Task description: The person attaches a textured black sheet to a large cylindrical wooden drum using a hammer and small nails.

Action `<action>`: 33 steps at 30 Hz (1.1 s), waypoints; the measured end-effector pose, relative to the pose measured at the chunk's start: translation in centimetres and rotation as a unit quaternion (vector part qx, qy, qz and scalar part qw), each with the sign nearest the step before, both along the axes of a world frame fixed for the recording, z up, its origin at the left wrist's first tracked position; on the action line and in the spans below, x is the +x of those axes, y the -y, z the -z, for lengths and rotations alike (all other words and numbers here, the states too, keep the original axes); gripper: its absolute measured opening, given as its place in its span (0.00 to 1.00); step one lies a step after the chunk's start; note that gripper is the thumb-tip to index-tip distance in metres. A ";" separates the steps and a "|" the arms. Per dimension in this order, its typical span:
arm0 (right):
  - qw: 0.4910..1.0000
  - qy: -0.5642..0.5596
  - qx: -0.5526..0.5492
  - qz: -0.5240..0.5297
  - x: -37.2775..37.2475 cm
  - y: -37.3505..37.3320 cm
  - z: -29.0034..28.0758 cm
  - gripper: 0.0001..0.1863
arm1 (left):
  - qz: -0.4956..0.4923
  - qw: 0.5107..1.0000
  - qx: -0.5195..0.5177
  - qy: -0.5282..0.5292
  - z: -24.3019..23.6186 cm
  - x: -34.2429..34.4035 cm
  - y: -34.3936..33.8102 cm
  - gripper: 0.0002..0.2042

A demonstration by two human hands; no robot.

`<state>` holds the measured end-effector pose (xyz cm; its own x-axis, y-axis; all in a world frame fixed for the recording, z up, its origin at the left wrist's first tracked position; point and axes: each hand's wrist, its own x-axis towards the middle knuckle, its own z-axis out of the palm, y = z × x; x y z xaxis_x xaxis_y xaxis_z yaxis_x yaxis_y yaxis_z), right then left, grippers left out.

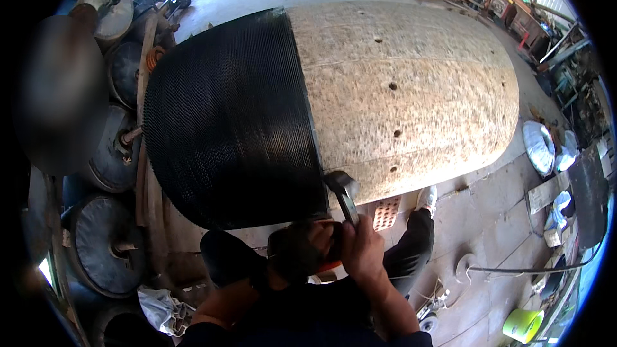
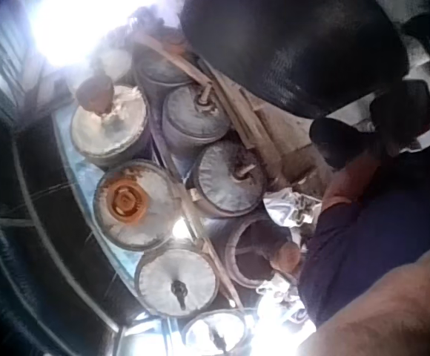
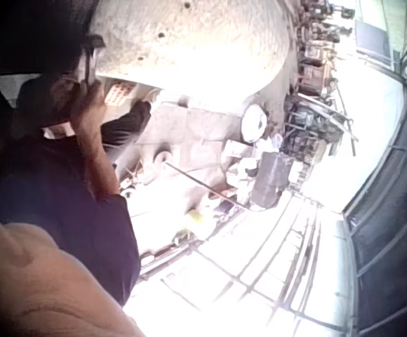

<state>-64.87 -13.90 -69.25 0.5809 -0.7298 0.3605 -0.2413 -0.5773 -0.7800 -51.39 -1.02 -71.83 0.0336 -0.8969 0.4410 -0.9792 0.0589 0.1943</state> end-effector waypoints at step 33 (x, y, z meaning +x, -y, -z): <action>0.972 0.221 0.054 0.058 -0.4 -1.9 1.0 0.08 | -0.007 0.984 0.043 0.173 8.2 -1.9 -3.9 0.25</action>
<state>-65.30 -12.02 -70.23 0.2994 -0.8285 0.4733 0.0727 -0.4747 -0.8771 -53.30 2.84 -80.02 -0.0923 -0.9319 0.3508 -0.9882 0.0425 -0.1470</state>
